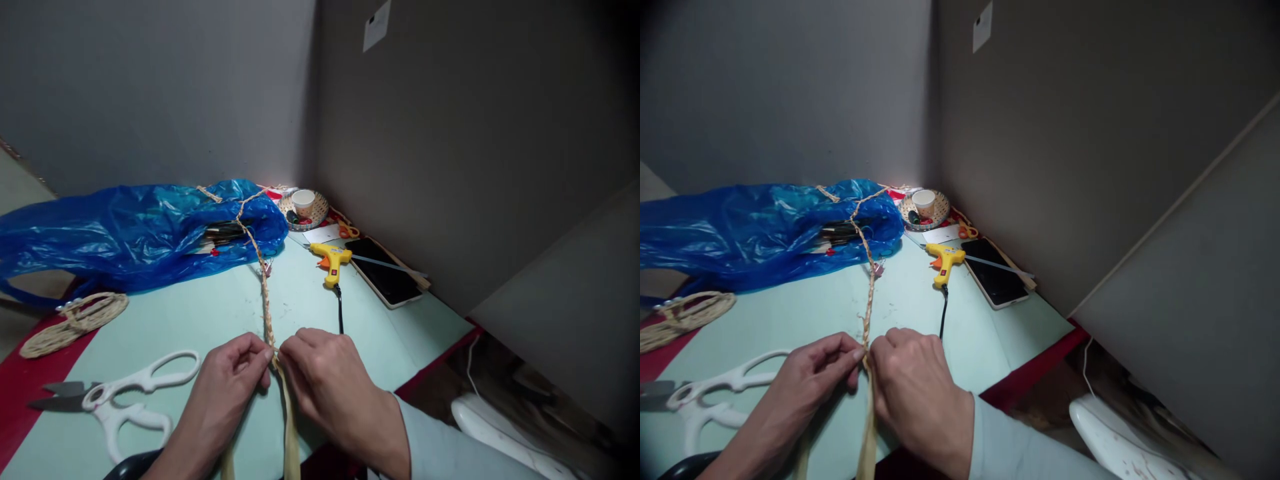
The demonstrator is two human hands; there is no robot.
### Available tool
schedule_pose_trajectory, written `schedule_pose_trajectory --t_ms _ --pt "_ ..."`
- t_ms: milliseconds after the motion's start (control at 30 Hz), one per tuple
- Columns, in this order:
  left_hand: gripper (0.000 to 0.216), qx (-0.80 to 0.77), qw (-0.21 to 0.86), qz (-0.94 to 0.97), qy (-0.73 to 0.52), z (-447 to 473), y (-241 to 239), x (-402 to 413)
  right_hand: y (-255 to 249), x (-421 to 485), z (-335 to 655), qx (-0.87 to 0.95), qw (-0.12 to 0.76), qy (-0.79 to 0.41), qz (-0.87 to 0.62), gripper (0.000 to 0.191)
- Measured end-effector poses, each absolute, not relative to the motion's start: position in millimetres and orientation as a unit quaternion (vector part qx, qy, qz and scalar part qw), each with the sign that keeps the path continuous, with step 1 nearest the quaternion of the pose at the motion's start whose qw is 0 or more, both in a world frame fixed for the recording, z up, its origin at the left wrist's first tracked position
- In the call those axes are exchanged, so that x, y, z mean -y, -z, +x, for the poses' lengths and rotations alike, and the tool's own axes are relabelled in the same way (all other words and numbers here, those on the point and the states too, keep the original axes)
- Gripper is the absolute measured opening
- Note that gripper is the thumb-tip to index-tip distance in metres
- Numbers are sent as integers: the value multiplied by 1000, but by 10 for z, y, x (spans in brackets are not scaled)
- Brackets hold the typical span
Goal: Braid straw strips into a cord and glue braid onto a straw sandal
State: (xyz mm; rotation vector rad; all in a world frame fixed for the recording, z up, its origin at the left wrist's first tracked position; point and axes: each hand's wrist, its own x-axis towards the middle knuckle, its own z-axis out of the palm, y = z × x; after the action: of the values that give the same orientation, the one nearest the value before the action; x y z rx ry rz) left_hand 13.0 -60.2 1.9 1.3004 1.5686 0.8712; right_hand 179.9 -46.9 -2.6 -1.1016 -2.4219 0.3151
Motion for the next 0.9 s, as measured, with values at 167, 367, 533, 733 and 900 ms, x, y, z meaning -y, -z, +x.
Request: schedule_pose_trajectory --t_ms 167,367,533,733,900 --pt "28 -623 474 506 -363 135 -6 609 76 625 1686 889 283 59 -355 17" --pt "33 -601 526 480 -364 90 57 649 147 651 1600 885 334 173 -275 27" --pt "31 -598 555 427 -391 103 24 636 184 692 1651 899 303 203 -244 27" --pt "26 -593 551 449 -379 92 -44 630 -30 493 1948 904 235 -60 -351 14" --pt "25 -593 539 464 -377 62 -36 627 -202 167 2041 840 221 -329 -372 17"
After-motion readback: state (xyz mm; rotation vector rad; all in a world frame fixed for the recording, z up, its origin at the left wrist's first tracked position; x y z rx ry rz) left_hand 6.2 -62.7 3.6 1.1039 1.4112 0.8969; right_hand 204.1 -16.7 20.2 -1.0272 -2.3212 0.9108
